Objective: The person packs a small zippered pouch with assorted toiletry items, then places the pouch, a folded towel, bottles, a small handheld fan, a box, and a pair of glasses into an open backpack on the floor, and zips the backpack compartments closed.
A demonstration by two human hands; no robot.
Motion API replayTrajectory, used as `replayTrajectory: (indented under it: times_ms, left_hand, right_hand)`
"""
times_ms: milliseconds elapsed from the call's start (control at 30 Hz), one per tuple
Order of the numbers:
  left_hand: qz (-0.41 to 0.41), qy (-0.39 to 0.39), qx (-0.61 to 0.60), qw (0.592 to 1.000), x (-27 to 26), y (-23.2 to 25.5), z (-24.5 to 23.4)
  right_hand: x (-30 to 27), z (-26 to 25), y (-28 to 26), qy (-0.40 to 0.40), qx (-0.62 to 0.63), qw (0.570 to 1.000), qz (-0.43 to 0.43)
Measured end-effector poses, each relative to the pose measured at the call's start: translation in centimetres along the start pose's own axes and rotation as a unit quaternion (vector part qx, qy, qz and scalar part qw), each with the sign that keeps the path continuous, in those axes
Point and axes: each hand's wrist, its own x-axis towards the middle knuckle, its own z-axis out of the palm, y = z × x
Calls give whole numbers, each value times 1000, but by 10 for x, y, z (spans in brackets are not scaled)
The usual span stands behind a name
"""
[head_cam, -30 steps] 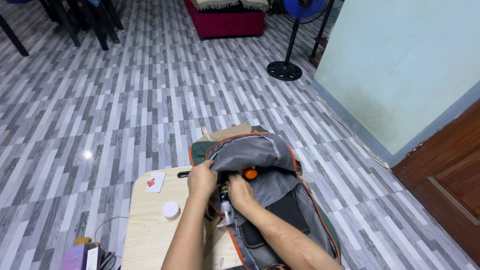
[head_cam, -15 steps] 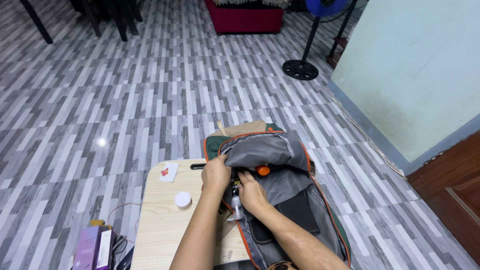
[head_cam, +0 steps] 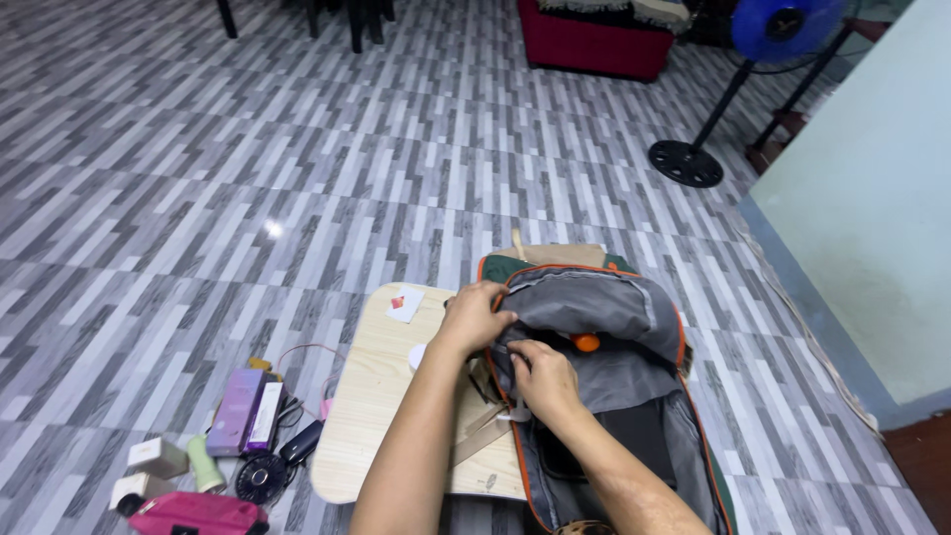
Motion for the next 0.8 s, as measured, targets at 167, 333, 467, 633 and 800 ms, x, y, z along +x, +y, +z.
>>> replayTrajectory:
  times_ms: [167,333,467,633,800]
  left_hand:
    - [-35,116,-82,989,-9,-31,-40]
    - [-63,152,-75,984,-33,-75,-61]
    - [-60,157,-42,985,-63,-129,-76]
    - [-185,206,16,961,-122,-234,-110]
    - [-295,197,109,928,-188,-349,-122]
  right_hand:
    - [4,13,-32,2,21,998,-61]
    - [7,27,-64,-46,32,996,-75]
    - [8,44,-87,-75,50,990,-104]
    - [7,68,-111,-113,58,979,-156]
    - [5,90,-134,-168,32,970,-176]
